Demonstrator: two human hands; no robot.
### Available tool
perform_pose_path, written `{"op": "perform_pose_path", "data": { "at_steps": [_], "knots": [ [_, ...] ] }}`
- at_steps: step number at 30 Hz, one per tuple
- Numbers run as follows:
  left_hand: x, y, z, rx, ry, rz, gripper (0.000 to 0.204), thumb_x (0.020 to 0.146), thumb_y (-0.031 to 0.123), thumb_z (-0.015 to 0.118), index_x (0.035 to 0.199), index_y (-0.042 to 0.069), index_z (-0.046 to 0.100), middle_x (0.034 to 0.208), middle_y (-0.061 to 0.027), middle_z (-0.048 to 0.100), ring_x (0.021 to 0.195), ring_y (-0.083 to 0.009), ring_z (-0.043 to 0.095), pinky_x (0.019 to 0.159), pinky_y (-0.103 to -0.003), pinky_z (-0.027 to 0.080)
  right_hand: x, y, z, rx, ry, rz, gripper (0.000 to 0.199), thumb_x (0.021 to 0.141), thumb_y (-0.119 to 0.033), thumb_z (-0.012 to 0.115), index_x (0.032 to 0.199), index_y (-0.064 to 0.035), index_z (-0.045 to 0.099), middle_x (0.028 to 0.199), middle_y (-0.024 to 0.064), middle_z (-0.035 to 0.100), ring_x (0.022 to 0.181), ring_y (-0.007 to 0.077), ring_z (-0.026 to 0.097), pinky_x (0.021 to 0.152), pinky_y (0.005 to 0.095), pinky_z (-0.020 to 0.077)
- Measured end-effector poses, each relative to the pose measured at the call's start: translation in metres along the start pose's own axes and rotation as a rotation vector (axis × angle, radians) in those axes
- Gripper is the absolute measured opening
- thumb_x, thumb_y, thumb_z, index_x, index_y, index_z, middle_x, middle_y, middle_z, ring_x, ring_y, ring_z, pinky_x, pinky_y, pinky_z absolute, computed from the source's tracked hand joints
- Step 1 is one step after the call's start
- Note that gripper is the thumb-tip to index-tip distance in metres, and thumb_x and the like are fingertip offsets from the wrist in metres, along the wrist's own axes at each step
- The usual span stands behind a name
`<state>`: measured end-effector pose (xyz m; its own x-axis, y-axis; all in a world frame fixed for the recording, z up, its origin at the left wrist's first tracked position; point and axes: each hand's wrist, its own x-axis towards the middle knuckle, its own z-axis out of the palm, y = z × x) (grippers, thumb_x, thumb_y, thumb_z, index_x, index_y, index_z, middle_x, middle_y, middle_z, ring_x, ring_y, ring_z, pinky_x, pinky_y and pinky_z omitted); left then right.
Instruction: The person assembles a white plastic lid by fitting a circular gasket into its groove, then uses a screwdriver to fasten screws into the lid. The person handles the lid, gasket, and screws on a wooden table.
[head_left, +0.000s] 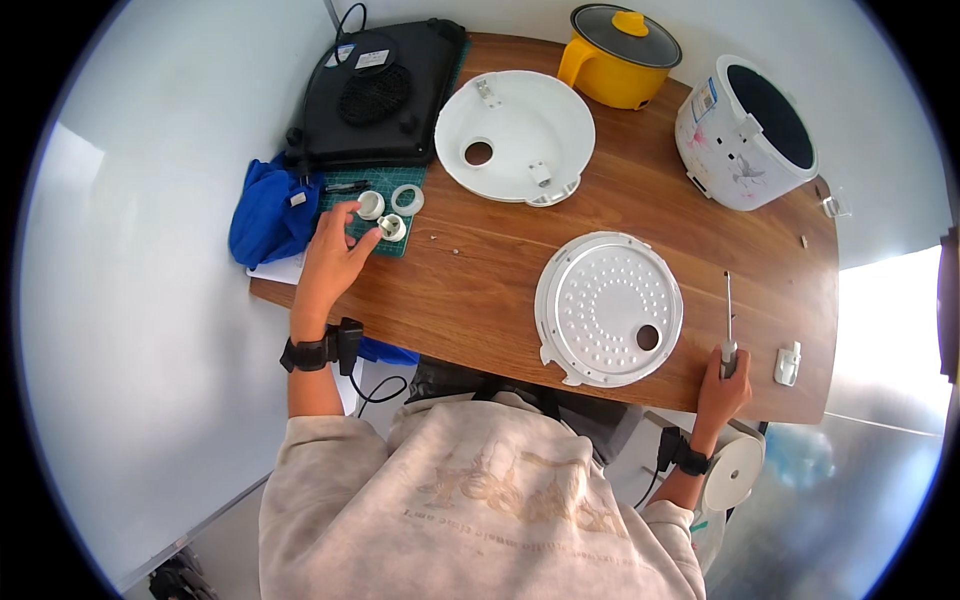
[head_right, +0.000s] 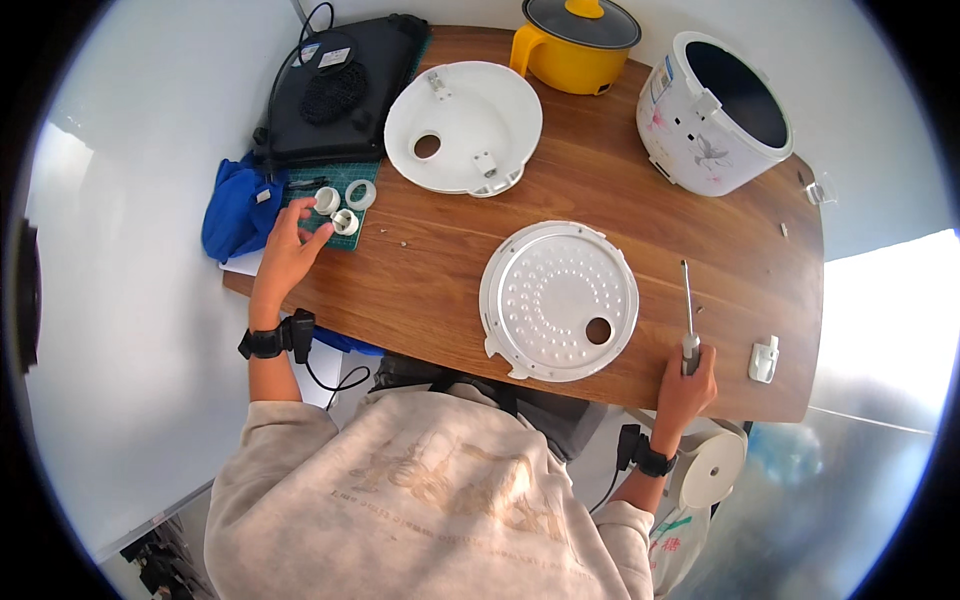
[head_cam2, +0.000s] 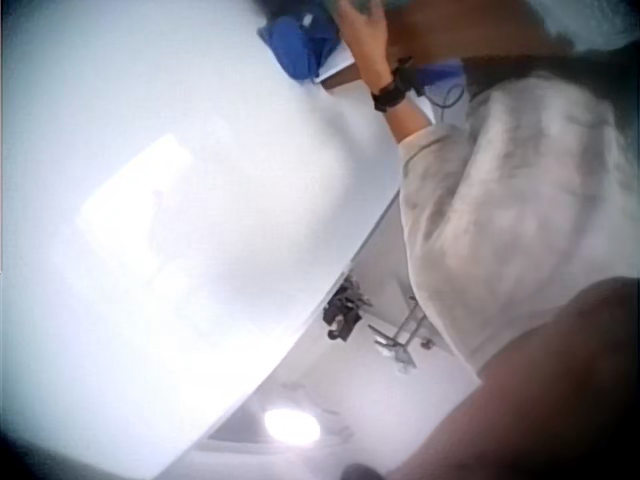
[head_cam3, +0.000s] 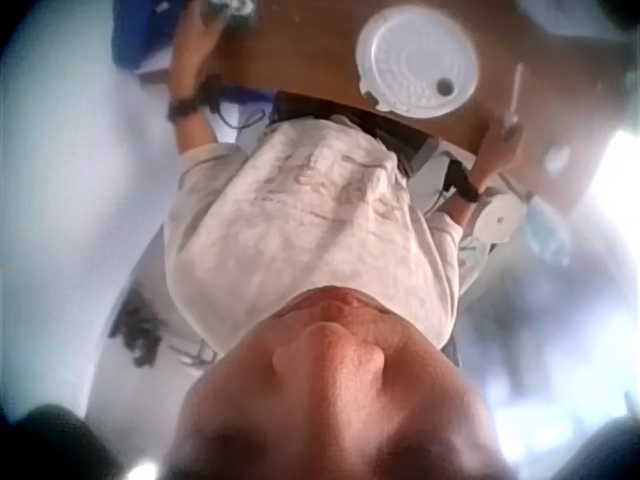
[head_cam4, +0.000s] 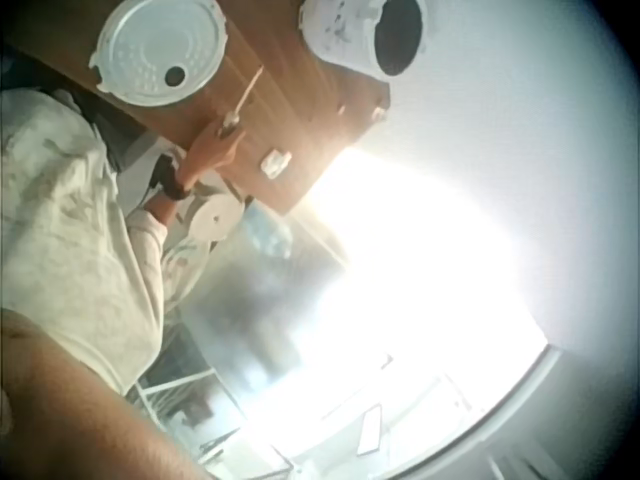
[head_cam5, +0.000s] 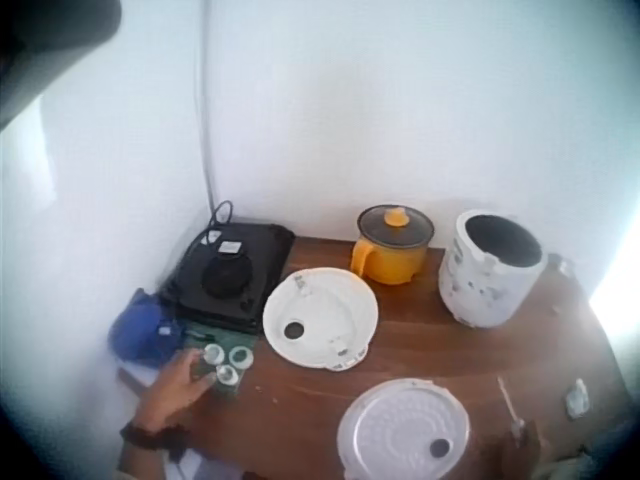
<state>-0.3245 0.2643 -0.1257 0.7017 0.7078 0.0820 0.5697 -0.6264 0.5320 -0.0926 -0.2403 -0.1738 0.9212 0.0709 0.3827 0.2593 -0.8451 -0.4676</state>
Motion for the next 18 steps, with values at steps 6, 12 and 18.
{"op": "perform_pose_path", "data": {
  "at_steps": [6, 12, 18],
  "knots": [
    [0.007, 0.016, 0.011, 0.083, -0.035, 0.023, 0.05, 0.089, 0.035, 0.078, 0.132, 0.015, 0.06, 0.115, -0.0146, 0.058, 0.09, -0.0268, 0.064, 0.079, -0.038, 0.055, 0.001, 0.005, 0.002, -0.04, 0.025, -0.068, 0.021, 0.09, -0.02, 0.073, 0.097, -0.0056, 0.06, 0.077, 0.0189, 0.064, 0.069, 0.0412, 0.062, 0.065, 0.0453, 0.0501],
    [0.008, 0.019, 0.012, -0.044, -0.069, 0.02, 0.03, 0.092, 0.026, 0.075, 0.118, 0.011, 0.069, 0.089, -0.0091, 0.07, 0.076, -0.0196, 0.065, 0.071, -0.031, 0.053, 0.001, -0.008, -0.001, 0.004, 0.006, -0.034, 0.022, 0.092, -0.023, 0.072, 0.095, -0.0048, 0.06, 0.074, 0.0189, 0.062, 0.066, 0.0408, 0.06, 0.064, 0.0441, 0.0493],
    [0.008, 0.019, 0.013, -0.059, -0.04, 0.0, 0.032, 0.091, 0.027, 0.076, 0.116, 0.009, 0.068, 0.087, -0.009, 0.071, 0.075, -0.0192, 0.066, 0.07, -0.032, 0.054, 0.001, -0.009, -0.001, 0.003, 0.013, -0.053, 0.021, 0.092, -0.023, 0.072, 0.095, -0.0053, 0.06, 0.073, 0.0178, 0.061, 0.065, 0.0391, 0.059, 0.064, 0.0428, 0.0491]
  ]
}}
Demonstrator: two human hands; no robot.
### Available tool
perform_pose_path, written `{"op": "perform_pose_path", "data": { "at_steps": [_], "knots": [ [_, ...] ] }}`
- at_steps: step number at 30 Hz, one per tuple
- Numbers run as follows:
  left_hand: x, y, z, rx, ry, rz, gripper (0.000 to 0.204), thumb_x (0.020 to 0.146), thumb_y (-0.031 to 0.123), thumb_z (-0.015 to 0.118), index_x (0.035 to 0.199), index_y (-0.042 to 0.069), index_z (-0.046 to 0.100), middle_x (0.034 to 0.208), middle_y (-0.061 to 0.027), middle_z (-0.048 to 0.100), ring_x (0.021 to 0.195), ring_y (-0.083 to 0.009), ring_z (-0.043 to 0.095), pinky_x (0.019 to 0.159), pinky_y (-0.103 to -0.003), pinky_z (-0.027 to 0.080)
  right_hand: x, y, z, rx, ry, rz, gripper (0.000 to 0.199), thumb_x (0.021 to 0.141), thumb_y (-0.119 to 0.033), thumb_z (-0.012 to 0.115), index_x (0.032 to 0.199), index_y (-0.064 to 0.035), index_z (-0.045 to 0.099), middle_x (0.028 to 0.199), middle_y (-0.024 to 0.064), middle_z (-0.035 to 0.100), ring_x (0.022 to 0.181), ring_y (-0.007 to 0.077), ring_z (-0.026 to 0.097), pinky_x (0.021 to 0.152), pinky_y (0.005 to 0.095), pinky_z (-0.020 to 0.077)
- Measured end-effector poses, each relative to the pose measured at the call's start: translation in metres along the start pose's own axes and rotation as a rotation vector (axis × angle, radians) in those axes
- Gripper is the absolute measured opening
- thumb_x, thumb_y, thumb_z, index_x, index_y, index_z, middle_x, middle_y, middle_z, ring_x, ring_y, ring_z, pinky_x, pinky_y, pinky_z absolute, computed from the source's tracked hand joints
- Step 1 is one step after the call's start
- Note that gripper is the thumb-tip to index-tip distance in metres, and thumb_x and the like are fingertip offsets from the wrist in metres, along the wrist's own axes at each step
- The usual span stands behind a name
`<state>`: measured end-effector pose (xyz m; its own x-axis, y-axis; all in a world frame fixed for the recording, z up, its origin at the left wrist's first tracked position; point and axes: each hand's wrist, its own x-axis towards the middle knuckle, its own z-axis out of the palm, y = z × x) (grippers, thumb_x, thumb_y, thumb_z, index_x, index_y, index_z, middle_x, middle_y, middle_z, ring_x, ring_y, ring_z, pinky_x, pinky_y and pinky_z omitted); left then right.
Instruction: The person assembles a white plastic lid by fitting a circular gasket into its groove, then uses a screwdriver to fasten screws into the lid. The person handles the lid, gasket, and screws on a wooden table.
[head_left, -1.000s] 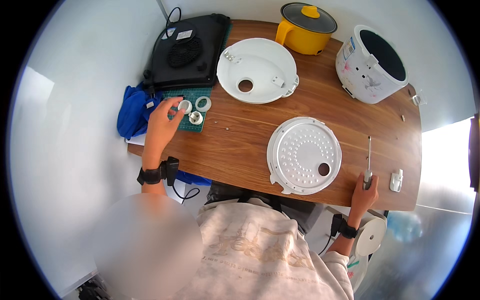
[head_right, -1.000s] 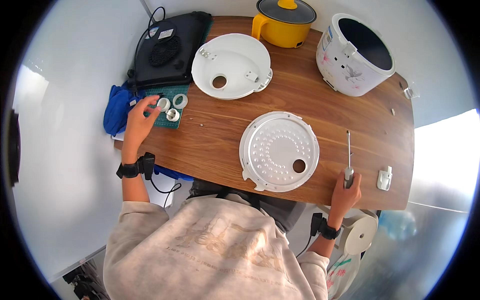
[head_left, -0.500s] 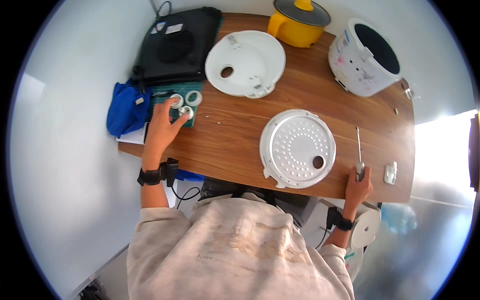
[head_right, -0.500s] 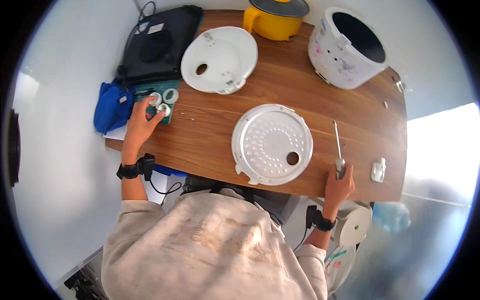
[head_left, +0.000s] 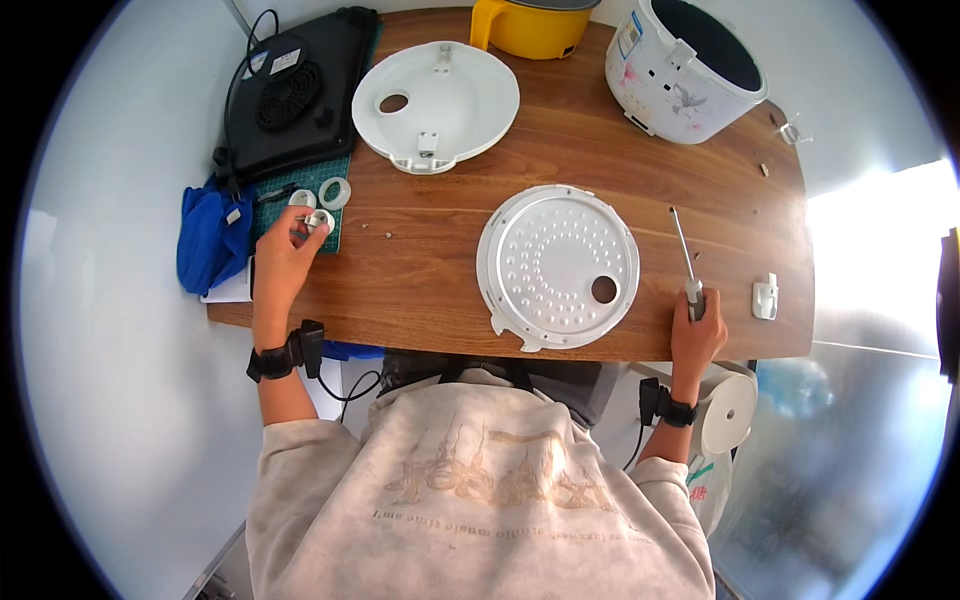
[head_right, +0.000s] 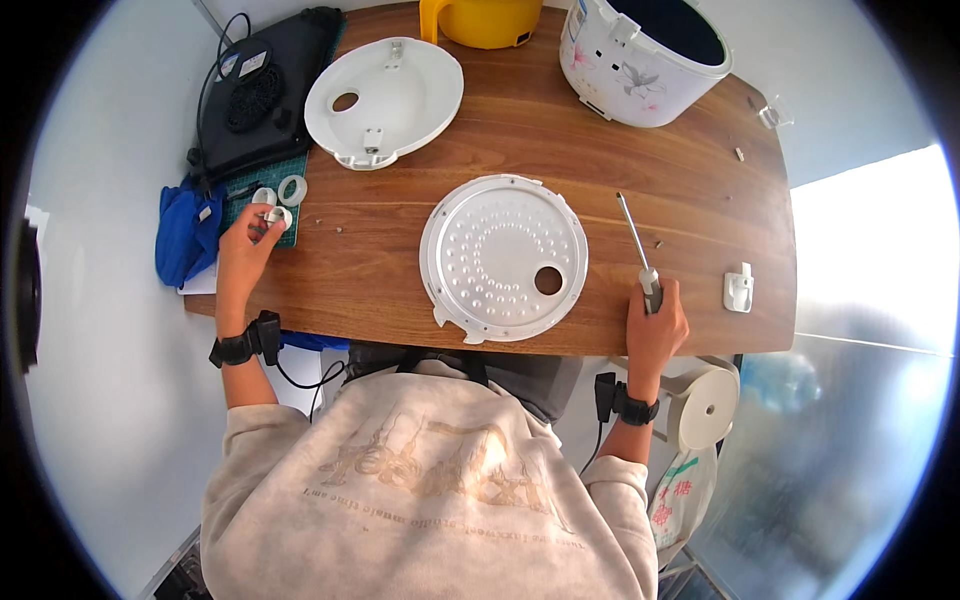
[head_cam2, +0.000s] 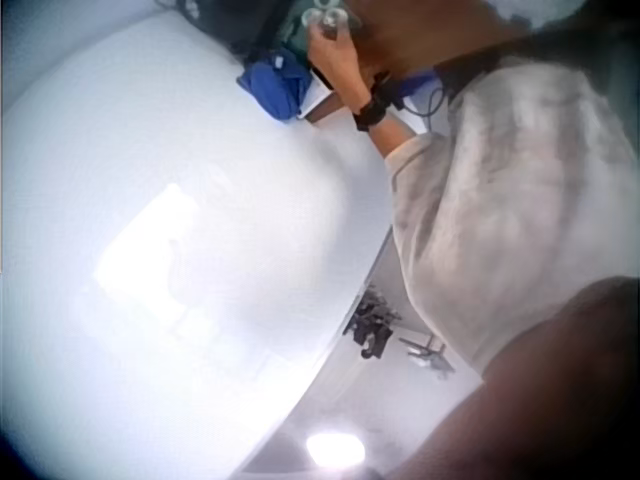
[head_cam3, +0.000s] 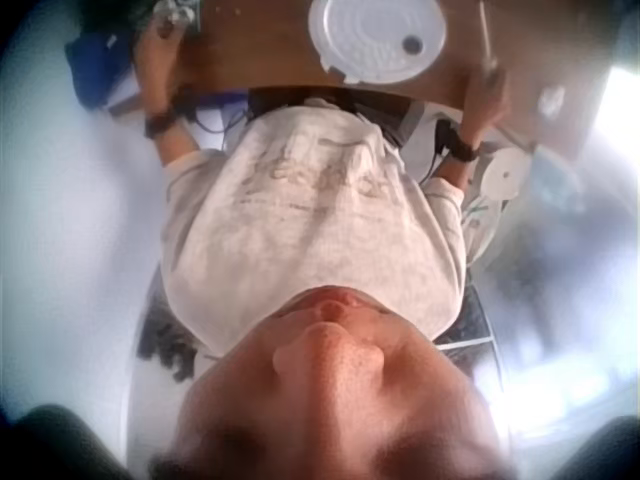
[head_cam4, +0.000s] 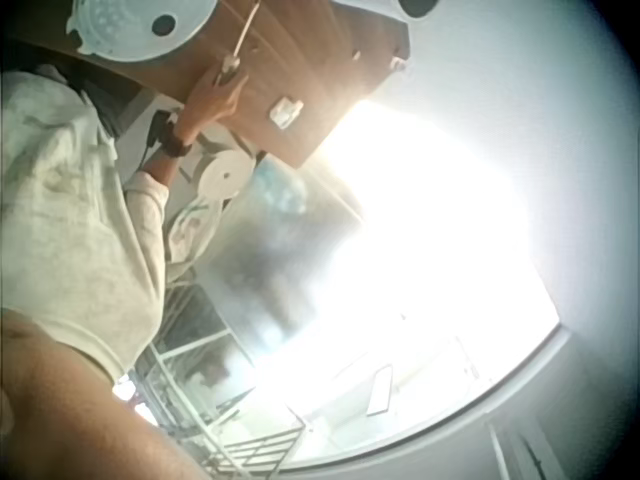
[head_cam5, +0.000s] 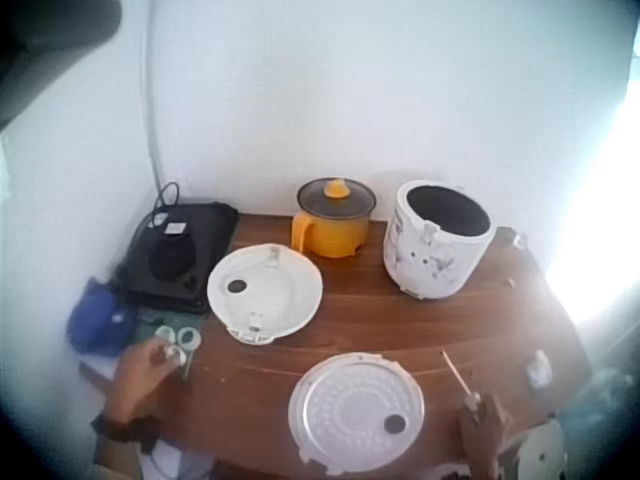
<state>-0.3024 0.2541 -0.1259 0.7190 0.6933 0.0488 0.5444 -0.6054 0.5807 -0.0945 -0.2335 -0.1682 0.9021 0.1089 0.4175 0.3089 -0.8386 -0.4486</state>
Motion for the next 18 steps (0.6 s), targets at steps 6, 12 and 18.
{"op": "perform_pose_path", "data": {
  "at_steps": [6, 12, 18],
  "knots": [
    [0.001, -0.003, -0.004, -0.013, -0.014, -0.014, 0.028, 0.093, 0.024, 0.074, 0.114, 0.007, 0.067, 0.087, -0.0105, 0.071, 0.074, -0.0204, 0.066, 0.07, -0.032, 0.054, 0.0, -0.001, 0.0, -0.008, -0.01, 0.033, 0.021, 0.092, -0.023, 0.072, 0.093, -0.0054, 0.06, 0.071, 0.0178, 0.061, 0.064, 0.0387, 0.059, 0.064, 0.0431, 0.0489],
    [0.0, -0.013, -0.001, -0.009, 0.006, 0.051, 0.019, 0.096, 0.018, 0.07, 0.11, 0.005, 0.069, 0.086, -0.0112, 0.072, 0.073, -0.02, 0.065, 0.07, -0.031, 0.053, 0.0, 0.001, 0.001, -0.034, -0.001, 0.002, 0.018, 0.087, -0.016, 0.075, 0.094, -0.0053, 0.061, 0.074, 0.0152, 0.063, 0.064, 0.035, 0.061, 0.062, 0.0409, 0.05],
    [-0.001, -0.007, -0.005, -0.046, 0.024, 0.001, 0.017, 0.096, 0.01, 0.068, 0.112, 0.005, 0.069, 0.087, -0.0077, 0.07, 0.074, -0.0134, 0.062, 0.072, -0.027, 0.051, -0.001, 0.004, 0.002, -0.009, -0.007, 0.025, 0.018, 0.087, -0.015, 0.074, 0.094, -0.0061, 0.061, 0.075, 0.0157, 0.063, 0.066, 0.0363, 0.061, 0.063, 0.0412, 0.0506]
  ]
}}
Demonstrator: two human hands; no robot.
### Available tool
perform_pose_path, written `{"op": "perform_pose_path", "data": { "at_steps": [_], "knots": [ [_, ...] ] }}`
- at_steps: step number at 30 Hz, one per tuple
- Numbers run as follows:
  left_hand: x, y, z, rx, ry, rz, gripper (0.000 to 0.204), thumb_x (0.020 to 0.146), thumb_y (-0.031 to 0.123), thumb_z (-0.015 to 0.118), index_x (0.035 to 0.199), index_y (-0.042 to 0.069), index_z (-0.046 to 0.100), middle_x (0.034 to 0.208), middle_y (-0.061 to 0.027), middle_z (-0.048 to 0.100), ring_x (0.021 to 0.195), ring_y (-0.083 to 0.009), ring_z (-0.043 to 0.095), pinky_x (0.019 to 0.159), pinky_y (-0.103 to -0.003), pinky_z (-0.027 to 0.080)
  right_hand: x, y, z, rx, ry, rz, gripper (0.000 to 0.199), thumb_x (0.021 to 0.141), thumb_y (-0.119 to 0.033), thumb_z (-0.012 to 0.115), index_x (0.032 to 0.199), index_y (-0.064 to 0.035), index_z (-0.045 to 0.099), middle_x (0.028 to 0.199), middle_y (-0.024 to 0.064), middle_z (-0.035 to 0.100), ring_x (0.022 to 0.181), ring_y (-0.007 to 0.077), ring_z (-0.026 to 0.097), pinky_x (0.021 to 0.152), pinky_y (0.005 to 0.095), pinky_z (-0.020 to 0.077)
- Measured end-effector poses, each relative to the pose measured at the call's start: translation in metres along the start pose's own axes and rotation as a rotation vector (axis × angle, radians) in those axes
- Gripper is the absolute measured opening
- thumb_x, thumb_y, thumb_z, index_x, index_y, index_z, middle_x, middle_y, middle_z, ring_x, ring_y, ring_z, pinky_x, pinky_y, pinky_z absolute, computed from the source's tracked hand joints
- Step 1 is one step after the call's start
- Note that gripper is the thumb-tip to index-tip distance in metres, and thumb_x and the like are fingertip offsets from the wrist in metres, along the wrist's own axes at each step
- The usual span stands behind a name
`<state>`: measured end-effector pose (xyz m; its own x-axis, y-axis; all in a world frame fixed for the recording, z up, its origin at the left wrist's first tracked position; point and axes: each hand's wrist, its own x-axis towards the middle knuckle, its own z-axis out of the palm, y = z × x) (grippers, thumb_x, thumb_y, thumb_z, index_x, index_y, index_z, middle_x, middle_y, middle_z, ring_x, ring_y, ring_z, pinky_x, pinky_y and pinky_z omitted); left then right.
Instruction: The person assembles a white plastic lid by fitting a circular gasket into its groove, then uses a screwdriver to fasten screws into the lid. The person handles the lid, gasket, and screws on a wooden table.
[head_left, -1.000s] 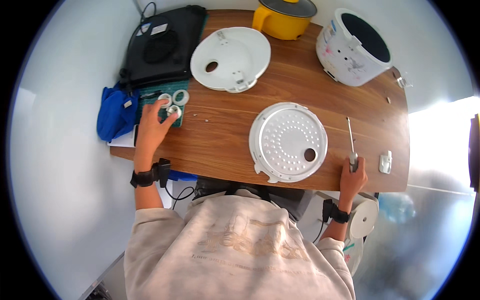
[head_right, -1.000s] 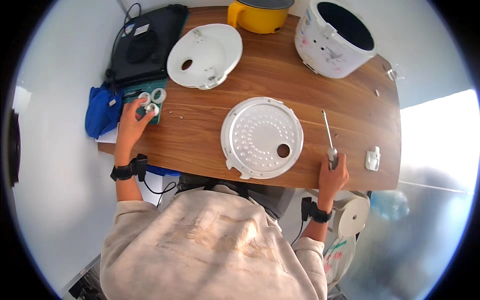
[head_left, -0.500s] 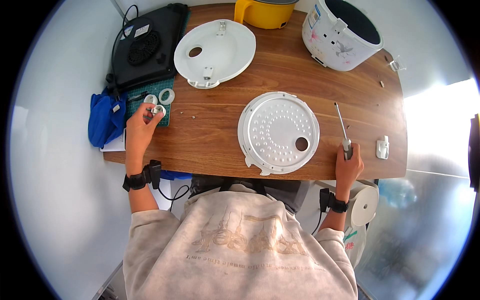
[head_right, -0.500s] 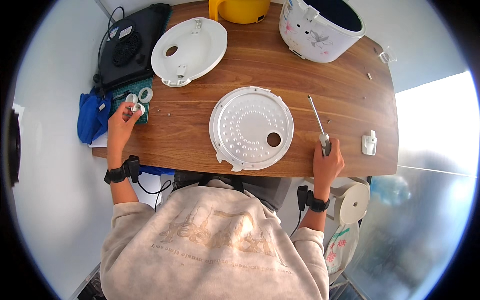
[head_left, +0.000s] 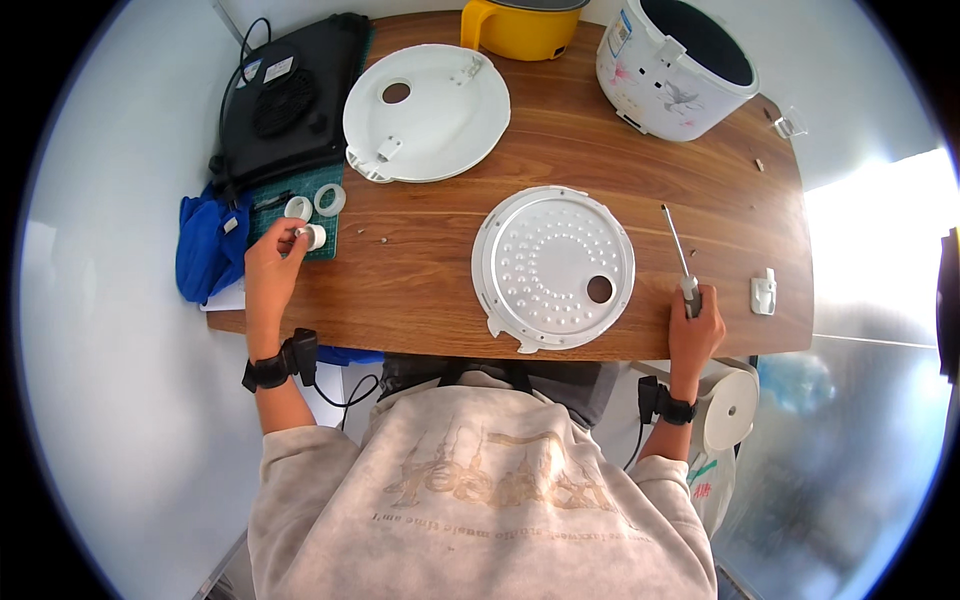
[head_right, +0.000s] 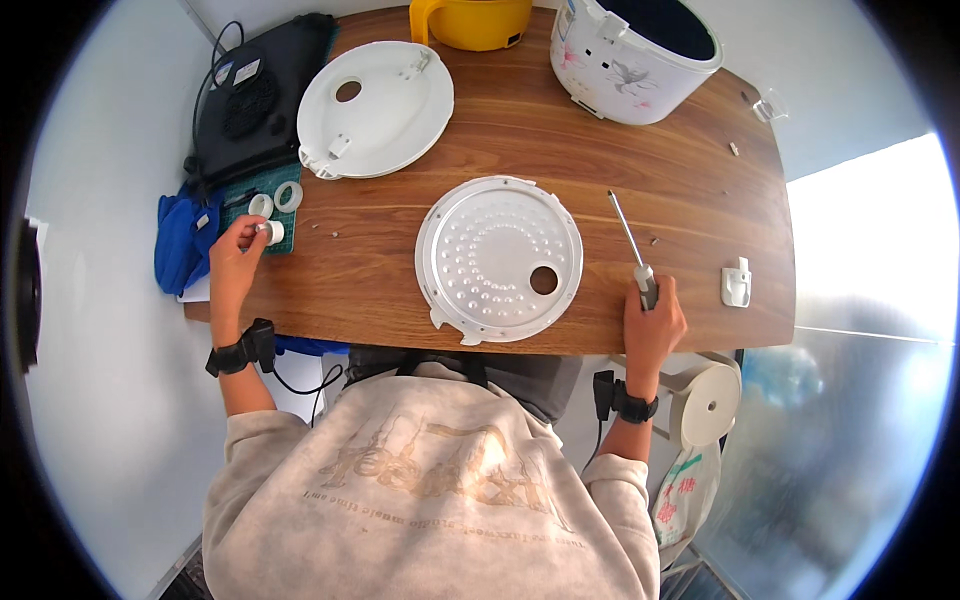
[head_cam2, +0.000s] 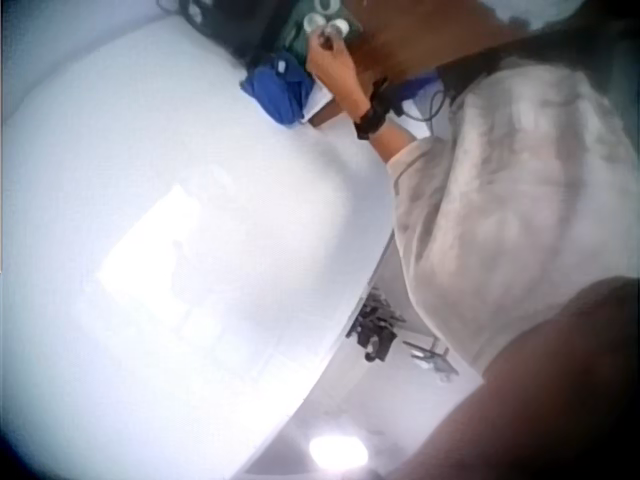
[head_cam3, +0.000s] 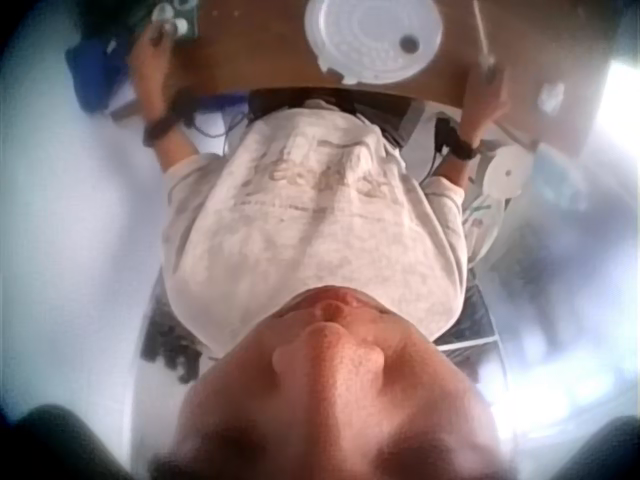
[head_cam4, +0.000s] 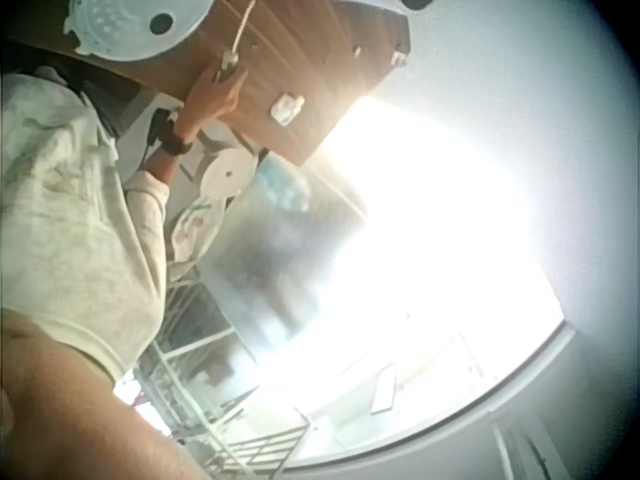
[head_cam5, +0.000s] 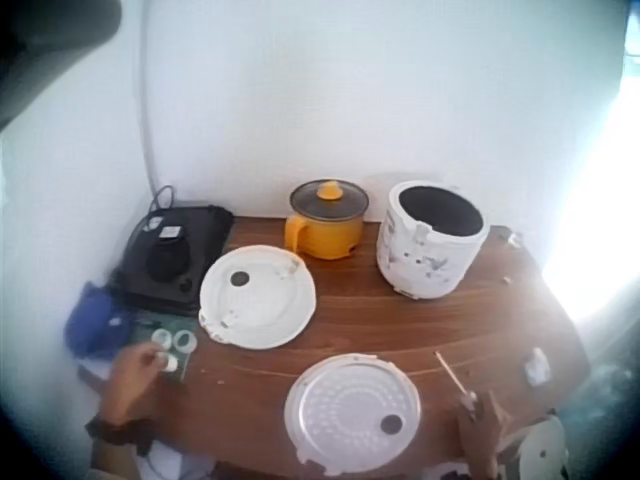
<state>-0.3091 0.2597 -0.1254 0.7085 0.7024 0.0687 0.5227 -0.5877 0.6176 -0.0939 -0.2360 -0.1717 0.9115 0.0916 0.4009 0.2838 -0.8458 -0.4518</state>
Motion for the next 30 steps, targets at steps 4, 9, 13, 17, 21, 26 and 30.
{"op": "perform_pose_path", "data": {
  "at_steps": [4, 9, 13, 17, 21, 26, 30],
  "knots": [
    [0.002, -0.007, -0.002, 0.037, 0.013, 0.042, 0.018, 0.094, 0.007, 0.067, 0.112, 0.005, 0.068, 0.09, -0.0101, 0.07, 0.075, -0.0171, 0.064, 0.072, -0.029, 0.052, 0.0, -0.001, -0.001, -0.03, 0.017, -0.027, 0.018, 0.085, -0.016, 0.075, 0.093, -0.0069, 0.061, 0.077, 0.0154, 0.065, 0.068, 0.0371, 0.063, 0.063, 0.0424, 0.0508],
    [0.003, -0.017, 0.001, 0.063, -0.01, 0.058, 0.019, 0.097, 0.01, 0.066, 0.116, 0.006, 0.069, 0.093, -0.0098, 0.071, 0.079, -0.0161, 0.065, 0.074, -0.029, 0.052, 0.002, -0.002, 0.0, -0.001, 0.021, -0.046, 0.019, 0.083, -0.015, 0.075, 0.092, -0.0071, 0.061, 0.079, 0.0142, 0.067, 0.069, 0.0369, 0.065, 0.062, 0.0428, 0.0508],
    [0.007, -0.016, 0.005, 0.059, -0.006, 0.076, 0.019, 0.098, 0.01, 0.065, 0.116, 0.008, 0.069, 0.093, -0.0117, 0.07, 0.078, -0.021, 0.066, 0.075, -0.032, 0.053, 0.002, -0.001, -0.001, -0.003, 0.022, -0.036, 0.019, 0.082, -0.013, 0.075, 0.091, -0.0062, 0.06, 0.077, 0.0133, 0.066, 0.068, 0.0362, 0.064, 0.061, 0.0421, 0.0506],
    [0.008, -0.025, 0.003, 0.078, 0.027, 0.094, 0.019, 0.098, 0.014, 0.065, 0.116, 0.008, 0.068, 0.092, -0.0129, 0.07, 0.079, -0.0229, 0.066, 0.073, -0.033, 0.052, 0.002, -0.002, -0.002, 0.034, 0.041, -0.06, 0.019, 0.082, -0.013, 0.074, 0.092, -0.0068, 0.059, 0.077, 0.0123, 0.065, 0.068, 0.0356, 0.063, 0.06, 0.042, 0.0502],
    [0.015, -0.043, 0.005, 0.126, 0.029, 0.09, 0.019, 0.098, 0.018, 0.065, 0.114, 0.007, 0.063, 0.092, -0.0132, 0.07, 0.08, -0.0242, 0.066, 0.074, -0.035, 0.052, 0.002, 0.0, -0.001, 0.028, 0.036, -0.048, 0.02, 0.082, -0.013, 0.074, 0.093, -0.0073, 0.058, 0.078, 0.0113, 0.065, 0.067, 0.0344, 0.063, 0.06, 0.0412, 0.0499],
    [0.013, -0.032, 0.005, 0.119, 0.045, 0.076, 0.017, 0.098, 0.017, 0.065, 0.11, 0.006, 0.061, 0.092, -0.0135, 0.069, 0.082, -0.0252, 0.066, 0.076, -0.036, 0.053, 0.003, -0.003, -0.004, 0.039, 0.0, -0.01, 0.019, 0.081, -0.013, 0.075, 0.093, -0.0066, 0.061, 0.077, 0.0137, 0.065, 0.068, 0.0356, 0.064, 0.063, 0.0417, 0.0512],
    [0.009, -0.041, 0.001, 0.138, 0.114, 0.131, 0.016, 0.098, 0.015, 0.065, 0.11, 0.005, 0.061, 0.095, -0.0138, 0.068, 0.085, -0.0249, 0.066, 0.077, -0.036, 0.053, 0.002, 0.004, -0.002, -0.009, 0.029, -0.056, 0.021, 0.081, -0.014, 0.076, 0.095, -0.008, 0.062, 0.081, 0.0121, 0.067, 0.071, 0.0351, 0.065, 0.062, 0.0417, 0.0516]
  ]
}}
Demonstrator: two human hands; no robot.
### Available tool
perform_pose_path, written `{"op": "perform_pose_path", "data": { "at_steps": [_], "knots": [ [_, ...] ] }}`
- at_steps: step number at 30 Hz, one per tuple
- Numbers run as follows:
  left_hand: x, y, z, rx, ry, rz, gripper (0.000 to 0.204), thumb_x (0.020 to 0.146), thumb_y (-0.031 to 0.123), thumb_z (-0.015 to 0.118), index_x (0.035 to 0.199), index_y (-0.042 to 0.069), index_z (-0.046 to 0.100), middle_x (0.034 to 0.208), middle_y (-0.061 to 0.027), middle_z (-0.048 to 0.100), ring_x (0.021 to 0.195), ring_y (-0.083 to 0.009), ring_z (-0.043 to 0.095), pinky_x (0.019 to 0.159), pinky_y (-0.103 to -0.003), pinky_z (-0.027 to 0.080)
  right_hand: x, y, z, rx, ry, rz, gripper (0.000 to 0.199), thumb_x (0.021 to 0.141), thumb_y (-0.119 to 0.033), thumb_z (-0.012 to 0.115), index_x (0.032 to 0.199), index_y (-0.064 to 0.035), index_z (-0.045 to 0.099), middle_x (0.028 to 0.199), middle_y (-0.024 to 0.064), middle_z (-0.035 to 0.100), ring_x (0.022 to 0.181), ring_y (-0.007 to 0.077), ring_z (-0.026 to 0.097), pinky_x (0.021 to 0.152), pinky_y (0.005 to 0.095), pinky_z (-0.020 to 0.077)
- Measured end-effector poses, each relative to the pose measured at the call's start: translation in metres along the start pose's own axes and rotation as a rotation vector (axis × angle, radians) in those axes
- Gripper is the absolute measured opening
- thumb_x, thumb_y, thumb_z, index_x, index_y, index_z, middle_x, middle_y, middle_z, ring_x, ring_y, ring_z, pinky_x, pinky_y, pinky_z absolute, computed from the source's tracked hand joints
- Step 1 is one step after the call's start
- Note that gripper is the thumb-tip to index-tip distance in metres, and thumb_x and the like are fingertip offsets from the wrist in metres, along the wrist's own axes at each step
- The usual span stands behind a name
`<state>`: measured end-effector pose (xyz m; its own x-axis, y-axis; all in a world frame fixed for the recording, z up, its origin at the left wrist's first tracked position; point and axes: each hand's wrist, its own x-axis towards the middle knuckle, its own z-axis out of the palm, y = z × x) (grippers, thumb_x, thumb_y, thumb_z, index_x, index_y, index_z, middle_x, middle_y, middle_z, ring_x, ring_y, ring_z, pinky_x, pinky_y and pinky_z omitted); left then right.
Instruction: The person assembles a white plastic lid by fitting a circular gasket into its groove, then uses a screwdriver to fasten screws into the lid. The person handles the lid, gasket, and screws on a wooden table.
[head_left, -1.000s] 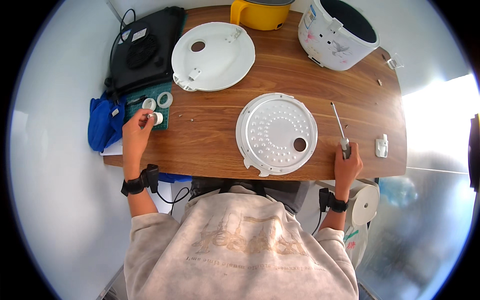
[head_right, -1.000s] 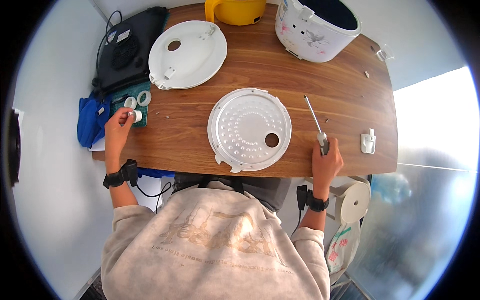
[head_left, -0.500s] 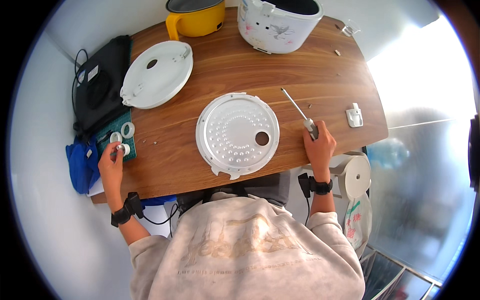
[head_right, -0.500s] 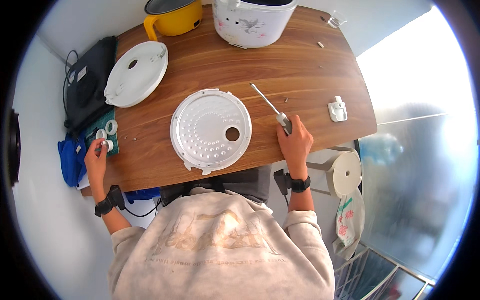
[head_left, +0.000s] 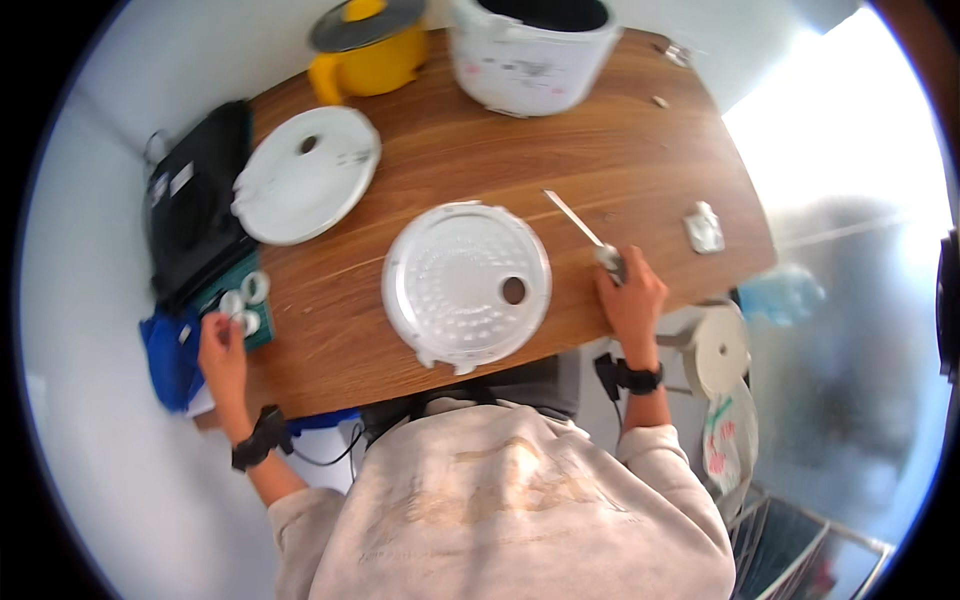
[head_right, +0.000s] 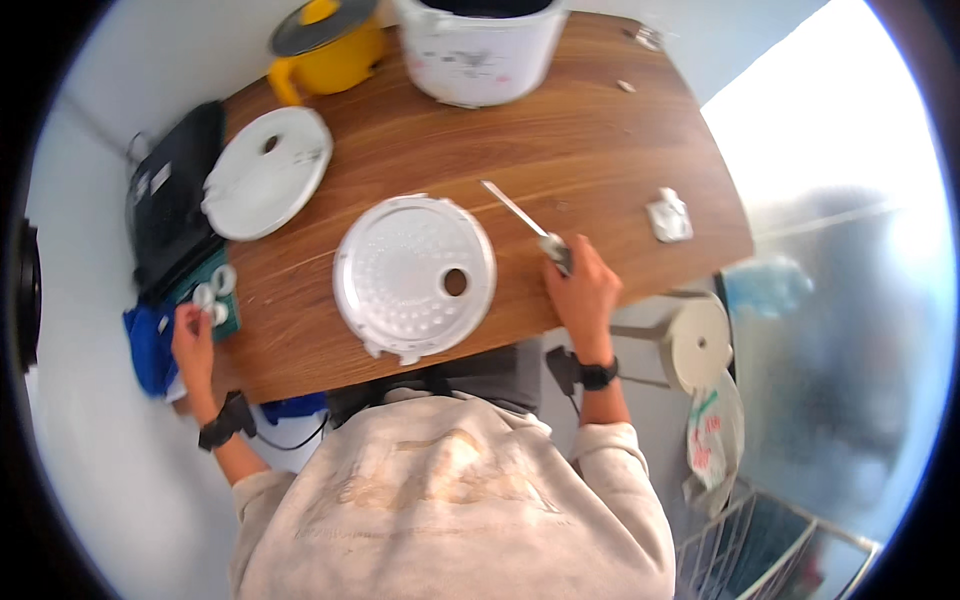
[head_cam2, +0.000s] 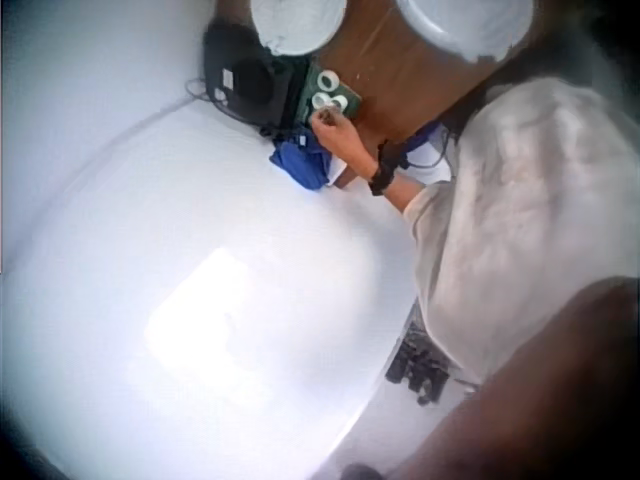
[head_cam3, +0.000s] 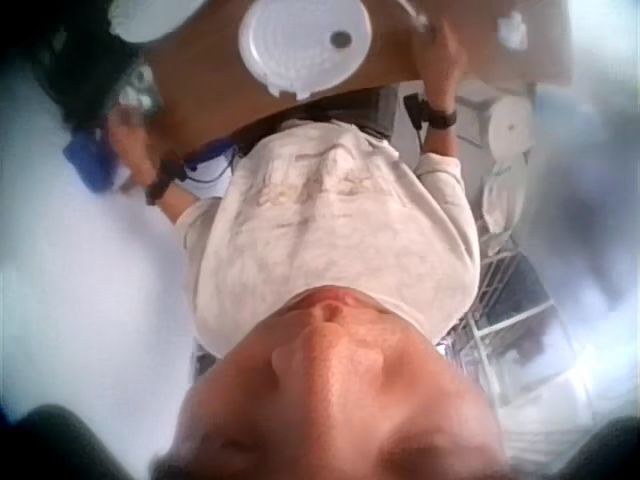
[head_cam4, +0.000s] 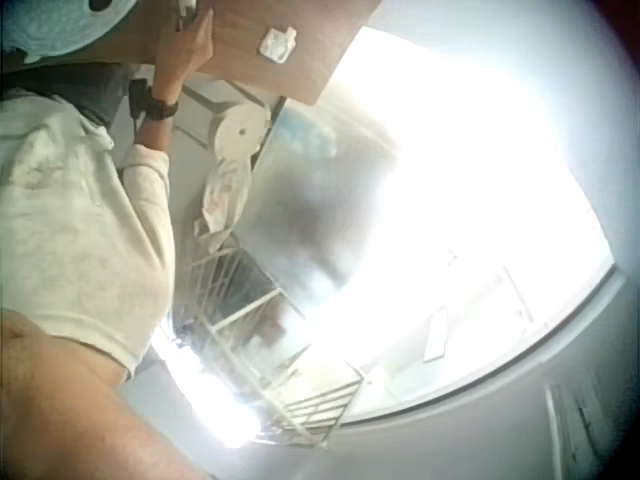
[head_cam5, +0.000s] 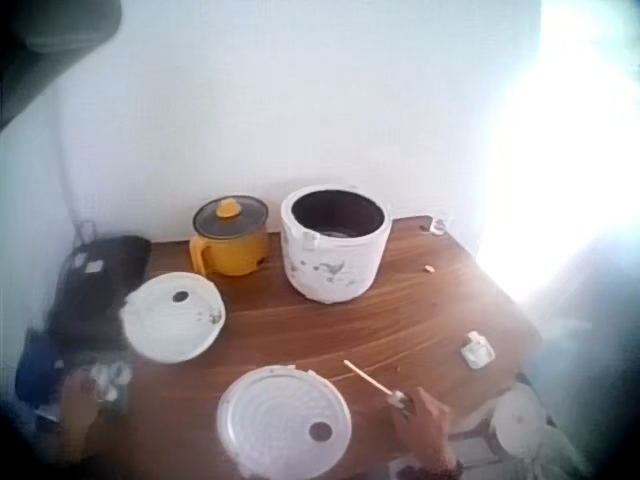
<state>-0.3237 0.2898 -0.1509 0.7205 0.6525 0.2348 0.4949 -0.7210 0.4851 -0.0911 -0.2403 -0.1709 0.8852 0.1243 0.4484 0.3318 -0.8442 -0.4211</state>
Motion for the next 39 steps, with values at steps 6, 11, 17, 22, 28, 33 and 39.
{"op": "perform_pose_path", "data": {
  "at_steps": [6, 11, 17, 22, 28, 33, 39],
  "knots": [
    [0.009, 0.047, -0.011, -0.015, 0.078, 0.097, 0.016, 0.095, 0.01, 0.067, 0.109, 0.004, 0.064, 0.092, -0.0087, 0.068, 0.077, -0.0169, 0.06, 0.074, -0.03, 0.051, -0.005, -0.001, 0.002, 0.003, -0.033, 0.024, 0.02, 0.082, -0.013, 0.074, 0.097, -0.0075, 0.062, 0.082, 0.0151, 0.067, 0.073, 0.0374, 0.065, 0.065, 0.0434, 0.0518],
    [0.004, 0.059, -0.019, -0.021, 0.041, 0.08, 0.016, 0.094, 0.008, 0.067, 0.109, 0.003, 0.068, 0.094, -0.0091, 0.069, 0.075, -0.0178, 0.06, 0.071, -0.03, 0.051, -0.004, 0.0, 0.003, -0.019, -0.063, 0.035, 0.02, 0.084, -0.013, 0.074, 0.098, -0.0055, 0.061, 0.081, 0.0155, 0.066, 0.071, 0.0374, 0.064, 0.065, 0.0433, 0.0508],
    [-0.009, 0.094, -0.003, -0.105, -0.226, 0.176, 0.022, 0.091, 0.008, 0.071, 0.113, 0.004, 0.07, 0.098, -0.0093, 0.07, 0.076, -0.0212, 0.062, 0.071, -0.031, 0.051, -0.003, -0.004, 0.002, -0.032, -0.048, 0.032, 0.019, 0.085, -0.013, 0.073, 0.097, -0.0056, 0.06, 0.081, 0.0157, 0.066, 0.071, 0.0379, 0.063, 0.065, 0.0432, 0.0507],
    [-0.011, 0.102, 0.012, -0.164, -0.289, 0.172, 0.022, 0.09, 0.007, 0.072, 0.112, 0.004, 0.071, 0.096, -0.0089, 0.068, 0.077, -0.0206, 0.063, 0.071, -0.031, 0.051, -0.003, -0.004, 0.002, -0.036, -0.043, 0.021, 0.018, 0.085, -0.012, 0.072, 0.097, -0.006, 0.06, 0.081, 0.0157, 0.065, 0.071, 0.0386, 0.063, 0.066, 0.0436, 0.0507],
    [-0.009, 0.111, 0.021, -0.107, -0.382, 0.217, 0.018, 0.091, 0.007, 0.071, 0.109, 0.004, 0.07, 0.093, -0.0091, 0.067, 0.077, -0.0203, 0.064, 0.071, -0.03, 0.051, -0.003, -0.004, 0.002, -0.042, -0.035, 0.009, 0.018, 0.085, -0.012, 0.072, 0.097, -0.006, 0.06, 0.081, 0.016, 0.066, 0.071, 0.0391, 0.063, 0.066, 0.044, 0.0508],
    [-0.007, 0.109, 0.027, -0.239, -0.448, 0.101, 0.013, 0.094, 0.01, 0.071, 0.104, 0.002, 0.07, 0.092, -0.0048, 0.067, 0.074, -0.0148, 0.063, 0.067, -0.027, 0.051, -0.004, -0.003, 0.003, -0.026, -0.031, 0.003, 0.018, 0.085, -0.012, 0.072, 0.097, -0.006, 0.06, 0.081, 0.0157, 0.066, 0.071, 0.0387, 0.063, 0.065, 0.0437, 0.0511],
    [-0.008, 0.121, 0.009, -1.167, -0.744, -0.222, 0.008, 0.097, 0.014, 0.071, 0.1, 0.007, 0.067, 0.093, -0.0034, 0.067, 0.073, -0.0078, 0.059, 0.066, -0.021, 0.051, -0.004, -0.004, 0.003, -0.037, -0.037, 0.034, 0.018, 0.086, -0.012, 0.073, 0.097, -0.0053, 0.06, 0.082, 0.0154, 0.066, 0.071, 0.0383, 0.064, 0.066, 0.0429, 0.0515]
  ]
}}
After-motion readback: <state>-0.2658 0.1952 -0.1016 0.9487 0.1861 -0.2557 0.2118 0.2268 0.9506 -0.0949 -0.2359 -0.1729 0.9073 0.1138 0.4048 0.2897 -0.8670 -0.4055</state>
